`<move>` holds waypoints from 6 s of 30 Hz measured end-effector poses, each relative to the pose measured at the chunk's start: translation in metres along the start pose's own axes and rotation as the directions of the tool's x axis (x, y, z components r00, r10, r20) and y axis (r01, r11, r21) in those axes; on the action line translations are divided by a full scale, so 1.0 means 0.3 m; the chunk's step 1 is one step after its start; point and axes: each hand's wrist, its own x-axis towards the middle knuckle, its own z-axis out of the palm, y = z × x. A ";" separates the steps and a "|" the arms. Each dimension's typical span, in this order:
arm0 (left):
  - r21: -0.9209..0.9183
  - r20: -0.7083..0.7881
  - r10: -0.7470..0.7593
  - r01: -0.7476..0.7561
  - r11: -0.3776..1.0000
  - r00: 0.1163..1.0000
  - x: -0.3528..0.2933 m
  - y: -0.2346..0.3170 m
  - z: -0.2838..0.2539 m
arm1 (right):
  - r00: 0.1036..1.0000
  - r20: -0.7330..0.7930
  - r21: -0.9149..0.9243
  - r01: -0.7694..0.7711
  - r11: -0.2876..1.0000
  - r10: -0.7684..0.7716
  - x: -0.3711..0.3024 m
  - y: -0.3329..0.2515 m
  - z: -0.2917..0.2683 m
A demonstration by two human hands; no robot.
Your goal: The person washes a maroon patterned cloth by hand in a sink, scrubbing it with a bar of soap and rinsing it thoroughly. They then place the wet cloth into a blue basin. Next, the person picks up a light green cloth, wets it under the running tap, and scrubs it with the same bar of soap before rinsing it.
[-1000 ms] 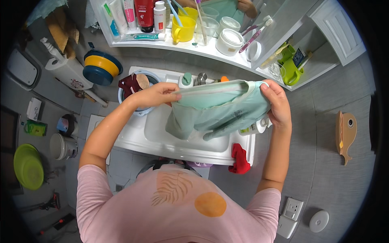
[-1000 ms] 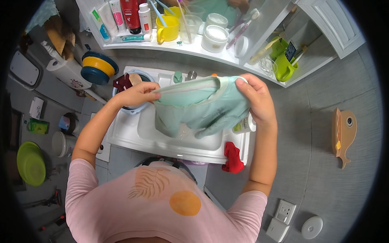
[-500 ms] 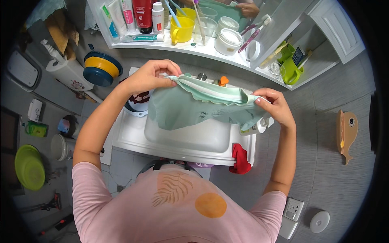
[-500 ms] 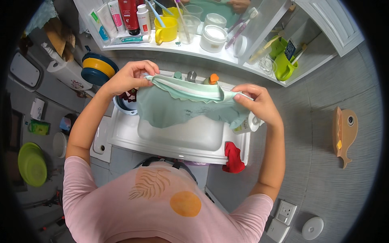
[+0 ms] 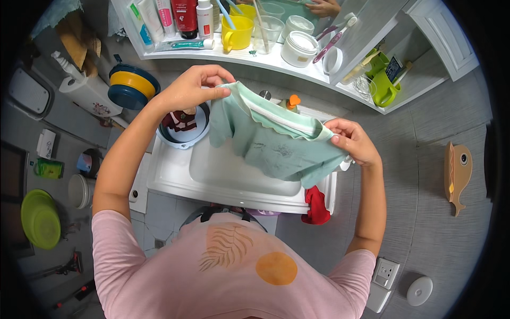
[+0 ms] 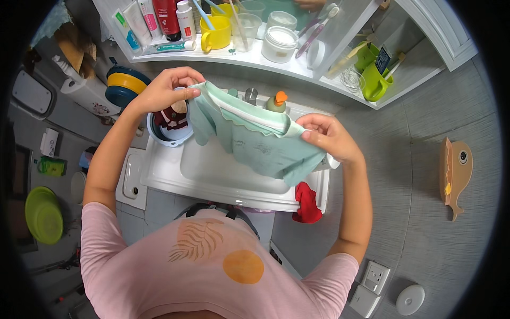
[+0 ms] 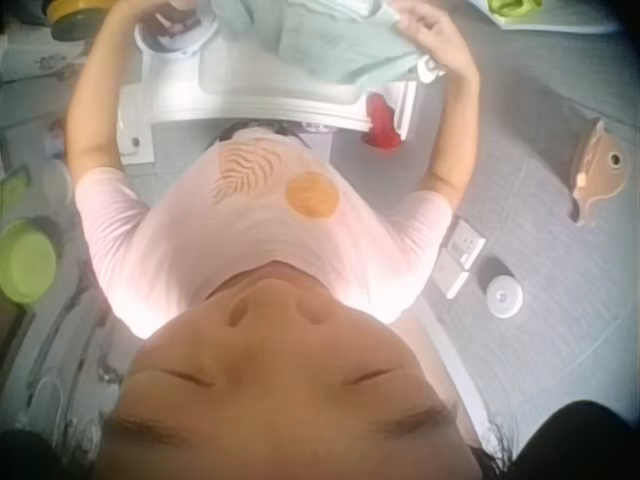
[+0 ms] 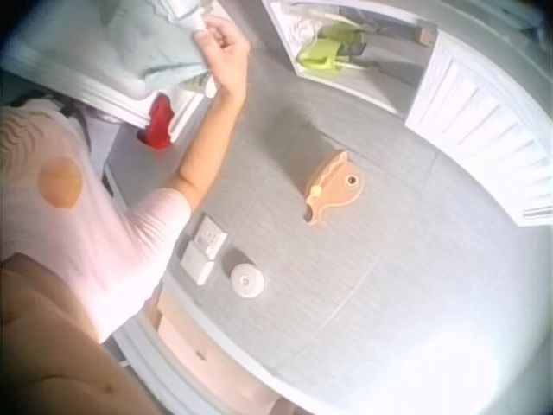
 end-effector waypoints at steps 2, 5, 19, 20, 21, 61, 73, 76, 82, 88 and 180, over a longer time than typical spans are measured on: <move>0.116 -0.011 0.031 -0.029 0.993 0.999 -0.001 -0.012 -0.003 | 0.999 -0.019 -0.110 0.039 0.993 -0.042 0.002 -0.004 0.023; 0.233 -0.021 0.040 -0.034 0.972 0.999 0.005 -0.037 0.001 | 0.978 -0.210 -0.136 -0.030 0.990 0.000 0.007 0.016 0.036; -0.205 -0.348 -0.001 -0.075 0.976 0.938 0.104 -0.275 0.202 | 0.899 0.144 -0.638 0.404 0.656 -0.413 0.004 0.011 0.378; -0.272 -0.220 0.002 -0.063 0.960 0.975 0.105 -0.253 0.217 | 0.902 0.163 -0.617 0.409 0.672 -0.399 0.008 0.022 0.394; -0.333 -0.090 0.010 -0.040 0.942 0.996 0.097 -0.215 0.233 | 0.904 0.183 -0.593 0.416 0.690 -0.387 0.010 0.037 0.400; 0.153 0.126 0.186 -0.205 0.967 0.974 0.000 0.211 0.187 | 0.728 -0.323 -0.487 0.420 0.766 -0.604 0.071 -0.035 0.339; -0.096 0.129 -0.015 0.027 0.995 0.992 -0.042 0.086 0.260 | 0.830 -0.357 -0.361 0.301 0.882 -0.430 0.102 0.005 0.393; -0.411 0.130 -0.134 0.177 0.894 0.982 -0.040 0.054 0.237 | 0.918 -0.236 -0.380 0.214 0.900 -0.318 0.104 0.090 0.386; -0.648 0.063 -0.116 0.129 0.751 0.991 -0.026 0.019 0.189 | 0.879 -0.306 -0.241 0.300 0.923 -0.365 0.121 0.256 0.448; -0.738 0.080 -0.077 0.111 0.666 0.994 -0.020 -0.006 0.119 | 0.941 -0.145 -0.209 0.274 0.939 -0.307 0.088 0.320 0.470; -0.776 -0.218 -0.335 0.046 0.629 0.917 -0.237 -0.009 -0.011 | 0.813 -0.398 -0.337 0.303 0.892 -0.426 0.083 0.284 0.399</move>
